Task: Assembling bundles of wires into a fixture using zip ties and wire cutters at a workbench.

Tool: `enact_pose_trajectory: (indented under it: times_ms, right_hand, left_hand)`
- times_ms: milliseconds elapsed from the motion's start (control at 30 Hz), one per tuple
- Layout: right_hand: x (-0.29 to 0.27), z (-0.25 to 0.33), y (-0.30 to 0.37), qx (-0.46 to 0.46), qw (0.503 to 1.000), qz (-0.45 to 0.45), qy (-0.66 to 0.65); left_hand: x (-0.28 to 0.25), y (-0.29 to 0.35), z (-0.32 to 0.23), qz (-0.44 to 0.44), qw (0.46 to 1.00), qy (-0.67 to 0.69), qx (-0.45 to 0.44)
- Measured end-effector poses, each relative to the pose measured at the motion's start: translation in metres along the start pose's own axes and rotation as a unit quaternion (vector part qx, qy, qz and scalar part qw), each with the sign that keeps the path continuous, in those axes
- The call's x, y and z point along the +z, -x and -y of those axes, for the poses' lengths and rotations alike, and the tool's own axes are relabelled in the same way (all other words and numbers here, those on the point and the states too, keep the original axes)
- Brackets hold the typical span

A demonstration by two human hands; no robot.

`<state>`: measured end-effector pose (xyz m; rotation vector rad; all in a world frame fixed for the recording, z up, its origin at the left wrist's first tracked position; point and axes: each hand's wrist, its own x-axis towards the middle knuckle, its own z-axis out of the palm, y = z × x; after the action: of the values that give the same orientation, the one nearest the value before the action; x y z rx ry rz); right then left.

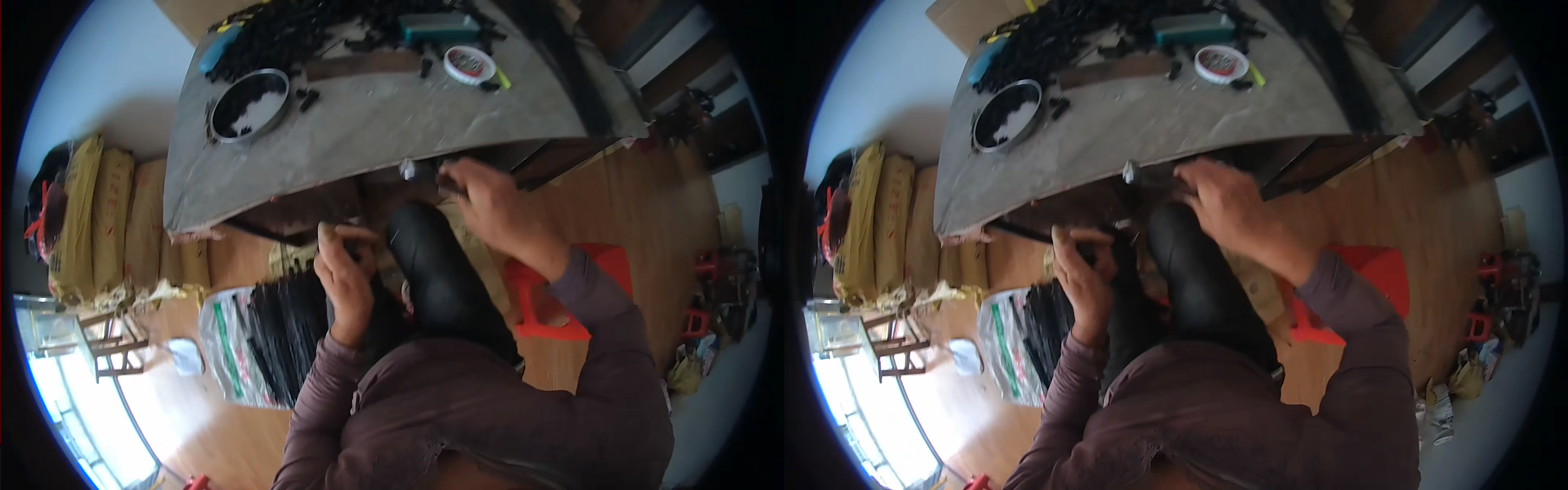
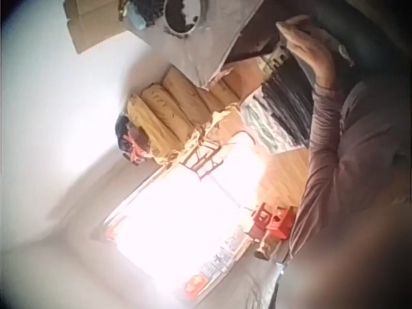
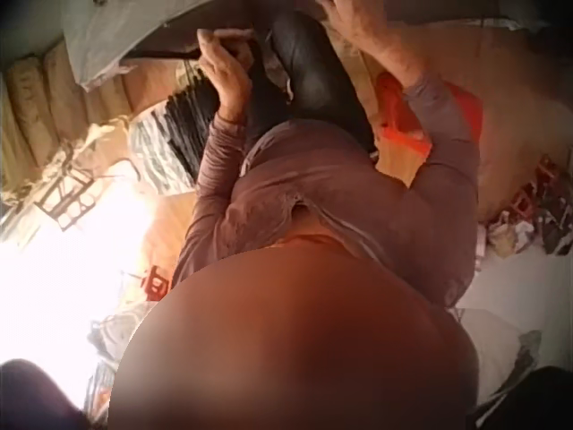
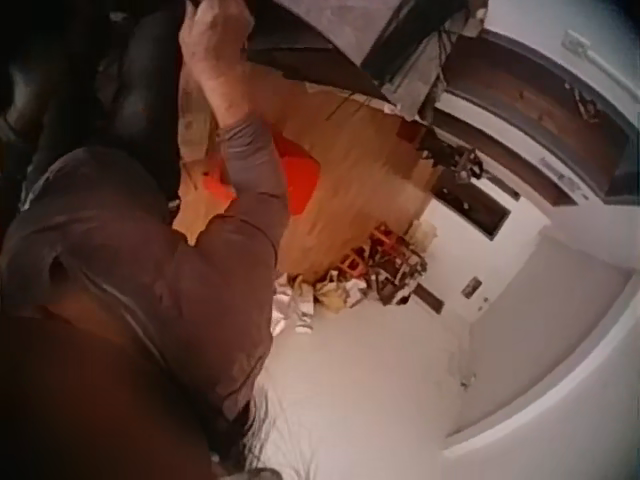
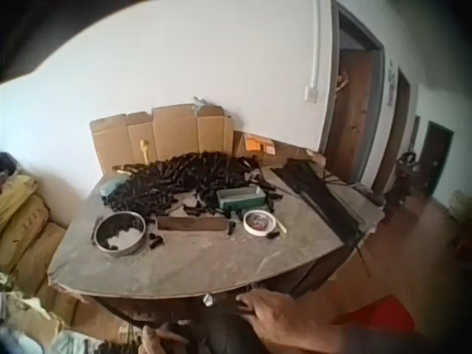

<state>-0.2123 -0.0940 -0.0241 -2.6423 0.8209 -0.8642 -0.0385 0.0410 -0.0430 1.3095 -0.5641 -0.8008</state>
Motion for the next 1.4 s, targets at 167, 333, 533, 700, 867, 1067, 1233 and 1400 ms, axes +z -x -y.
enact_pose_trajectory:
  times_ms: [167,333,533,700,867,1067,1233,1400]
  right_hand:
    - [-0.042,-0.076,-0.098,0.071,0.974,-0.047,0.209]
    - [-0.038,-0.135,-0.152,0.185,0.952,0.058,0.237]
    - [-0.027,-0.145,-0.164,0.19,0.94,0.128,0.251]
    - [-0.031,-0.146,-0.167,0.199,0.94,0.109,0.257]
    - [-0.035,-0.166,-0.166,0.24,0.948,0.062,0.201]
    - [-0.039,-0.172,-0.166,0.267,0.96,-0.007,0.085]
    - [-0.054,-0.146,-0.152,0.341,0.894,-0.004,-0.289]
    - [-0.043,-0.087,-0.127,0.359,0.7,0.024,-0.617]
  left_hand:
    - [0.005,0.0,0.002,0.048,0.999,-0.01,0.017]
    - [0.002,-0.008,0.006,0.033,0.999,0.022,0.002]
    - [0.001,-0.017,0.012,0.029,0.999,0.044,-0.007]
    - [0.003,-0.022,0.012,0.035,0.998,0.049,-0.023]
    - [0.002,-0.023,0.013,0.052,0.996,0.063,-0.024]
    - [0.004,-0.018,0.011,0.066,0.995,0.073,-0.021]
    - [0.001,-0.01,0.005,0.103,0.99,0.096,0.0]
    - [-0.009,0.0,-0.001,0.188,0.977,0.084,0.063]
